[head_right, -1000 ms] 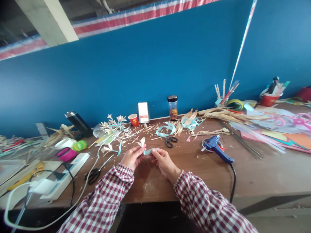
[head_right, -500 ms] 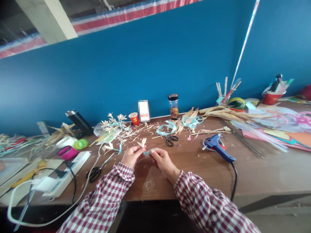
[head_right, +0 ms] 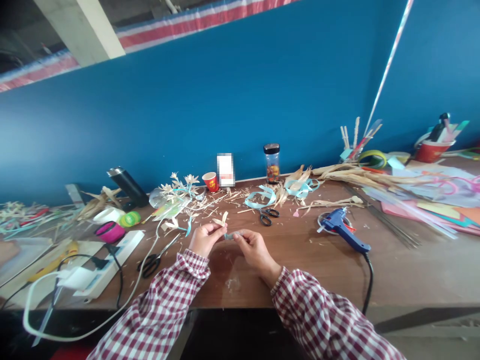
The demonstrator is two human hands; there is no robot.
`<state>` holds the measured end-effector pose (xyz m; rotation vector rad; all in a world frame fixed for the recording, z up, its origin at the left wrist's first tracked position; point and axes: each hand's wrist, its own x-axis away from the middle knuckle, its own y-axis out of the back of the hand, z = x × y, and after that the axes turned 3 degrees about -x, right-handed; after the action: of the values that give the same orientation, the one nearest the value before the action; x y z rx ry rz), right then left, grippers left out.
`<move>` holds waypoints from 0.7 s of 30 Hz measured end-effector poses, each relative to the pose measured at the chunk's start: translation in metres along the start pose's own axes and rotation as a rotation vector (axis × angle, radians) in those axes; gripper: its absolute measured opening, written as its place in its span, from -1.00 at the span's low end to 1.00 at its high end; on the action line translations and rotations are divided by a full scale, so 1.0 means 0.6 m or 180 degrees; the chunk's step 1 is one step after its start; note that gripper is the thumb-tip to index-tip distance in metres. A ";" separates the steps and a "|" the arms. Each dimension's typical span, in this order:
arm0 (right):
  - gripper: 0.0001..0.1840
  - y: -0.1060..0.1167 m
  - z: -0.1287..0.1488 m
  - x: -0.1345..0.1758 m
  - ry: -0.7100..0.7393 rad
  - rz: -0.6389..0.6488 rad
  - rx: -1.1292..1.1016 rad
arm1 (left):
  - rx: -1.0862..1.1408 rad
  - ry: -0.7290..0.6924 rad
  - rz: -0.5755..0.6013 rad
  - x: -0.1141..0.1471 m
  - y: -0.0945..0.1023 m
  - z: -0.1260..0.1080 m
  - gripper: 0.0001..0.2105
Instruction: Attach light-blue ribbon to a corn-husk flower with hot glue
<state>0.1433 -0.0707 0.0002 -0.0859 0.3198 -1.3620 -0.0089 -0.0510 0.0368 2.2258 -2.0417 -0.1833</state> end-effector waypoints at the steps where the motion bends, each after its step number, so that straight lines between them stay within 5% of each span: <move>1: -0.67 0.000 0.000 0.000 0.0016 -0.0005 0.0036 | -0.0067 -0.0046 0.0009 0.000 0.000 -0.001 -0.86; 7: -0.68 0.000 -0.001 0.001 0.0276 0.0072 0.0324 | -0.0342 -0.0313 -0.0027 0.003 0.002 -0.005 -0.86; 21: -0.71 -0.007 0.012 0.009 0.0453 0.0013 0.0636 | 0.0013 0.0277 -0.0016 0.009 0.000 -0.015 -0.79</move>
<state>0.1421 -0.0775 0.0070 0.1785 0.3010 -1.3922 -0.0069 -0.0562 0.0454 2.2004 -1.9938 -0.0812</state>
